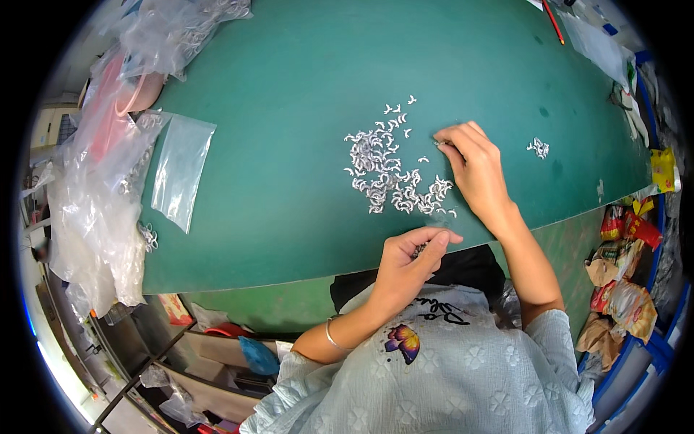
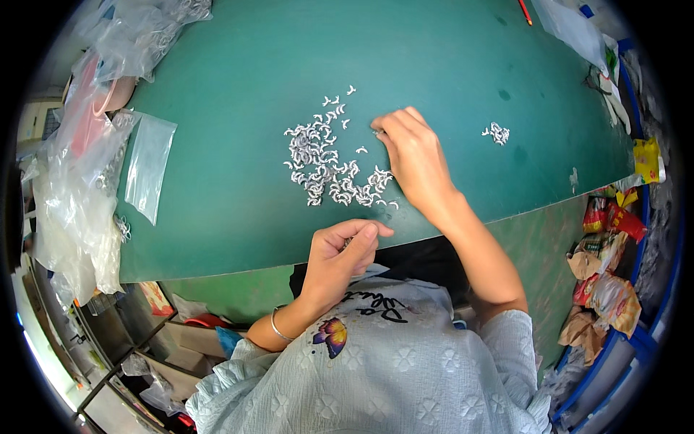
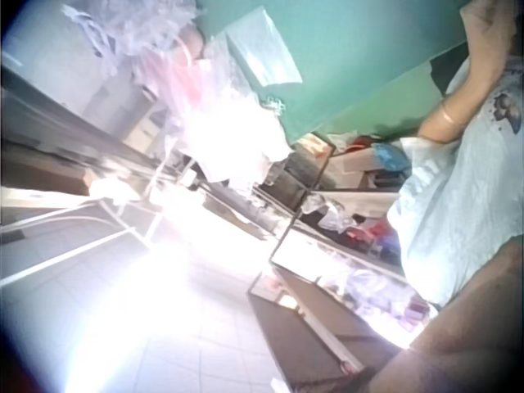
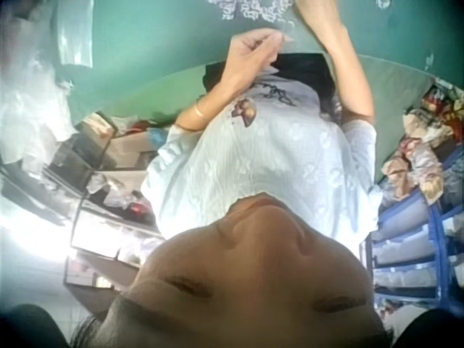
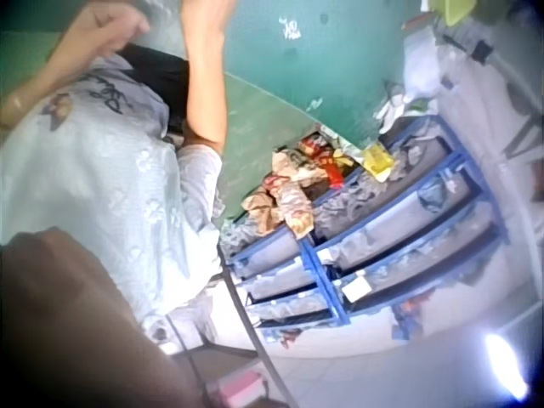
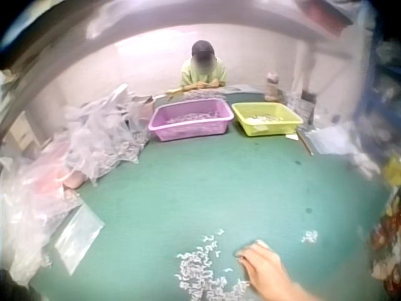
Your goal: The person sits at a green workbench and repeatedly picks up small silver metal hooks and screws. They insert the screws into the hooks by hand and place the assembled units into a pile on the table. The person continues this repetitive assembly process throughout the clip.
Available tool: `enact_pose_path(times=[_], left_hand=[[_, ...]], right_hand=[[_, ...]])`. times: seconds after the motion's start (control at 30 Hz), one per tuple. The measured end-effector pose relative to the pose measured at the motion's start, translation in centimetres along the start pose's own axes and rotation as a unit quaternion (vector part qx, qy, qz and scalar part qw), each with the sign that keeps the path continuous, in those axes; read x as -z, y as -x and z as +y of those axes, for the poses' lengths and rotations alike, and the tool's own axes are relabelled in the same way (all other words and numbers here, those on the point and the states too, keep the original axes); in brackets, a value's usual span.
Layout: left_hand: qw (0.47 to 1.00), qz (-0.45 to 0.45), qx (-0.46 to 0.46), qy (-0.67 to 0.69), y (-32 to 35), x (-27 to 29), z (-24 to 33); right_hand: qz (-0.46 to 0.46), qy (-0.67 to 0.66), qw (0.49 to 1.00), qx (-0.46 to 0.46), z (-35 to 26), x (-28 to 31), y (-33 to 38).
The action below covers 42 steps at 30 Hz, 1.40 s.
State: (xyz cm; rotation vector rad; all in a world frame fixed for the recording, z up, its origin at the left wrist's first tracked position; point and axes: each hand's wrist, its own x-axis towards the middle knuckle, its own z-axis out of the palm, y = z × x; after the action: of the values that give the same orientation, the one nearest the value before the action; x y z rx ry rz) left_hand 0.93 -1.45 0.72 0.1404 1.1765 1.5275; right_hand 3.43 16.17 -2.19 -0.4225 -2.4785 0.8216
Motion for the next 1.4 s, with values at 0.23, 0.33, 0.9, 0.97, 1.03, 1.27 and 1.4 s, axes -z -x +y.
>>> enact_pose_path(times=[0.23, 0.33, 0.9, 0.97, 1.03, 1.27, 1.4], left_hand=[[0.990, 0.101, -0.097, -0.012, -0.8, 0.8, 0.1], [0.976, 0.125, -0.174, -0.038, -1.5, 0.9, 0.4], [0.961, 0.110, -0.236, -0.095, -1.3, -0.1, 0.5], [0.962, 0.121, -0.223, -0.098, -1.2, -0.2, 0.6], [0.963, 0.126, -0.218, -0.094, -1.2, -0.1, 0.5], [0.970, 0.125, -0.188, -0.092, -1.3, 0.3, 0.1], [0.968, 0.129, -0.185, -0.106, -1.5, 0.5, -0.1]], right_hand=[[-0.003, -0.137, 0.984, -0.111, -3.1, 2.3, 1.2], [-0.001, -0.205, 0.973, -0.103, -4.4, 2.8, 2.5], [0.025, -0.181, 0.982, -0.038, -5.9, 4.3, 3.9], [0.038, -0.142, 0.988, -0.050, -5.0, 4.6, 3.8], [0.066, -0.047, 0.994, -0.069, -2.3, 5.7, 3.3], [0.160, 0.159, 0.963, -0.148, 5.5, 8.3, 4.0], [0.096, 0.134, 0.972, -0.167, 1.6, 7.8, 3.5]])
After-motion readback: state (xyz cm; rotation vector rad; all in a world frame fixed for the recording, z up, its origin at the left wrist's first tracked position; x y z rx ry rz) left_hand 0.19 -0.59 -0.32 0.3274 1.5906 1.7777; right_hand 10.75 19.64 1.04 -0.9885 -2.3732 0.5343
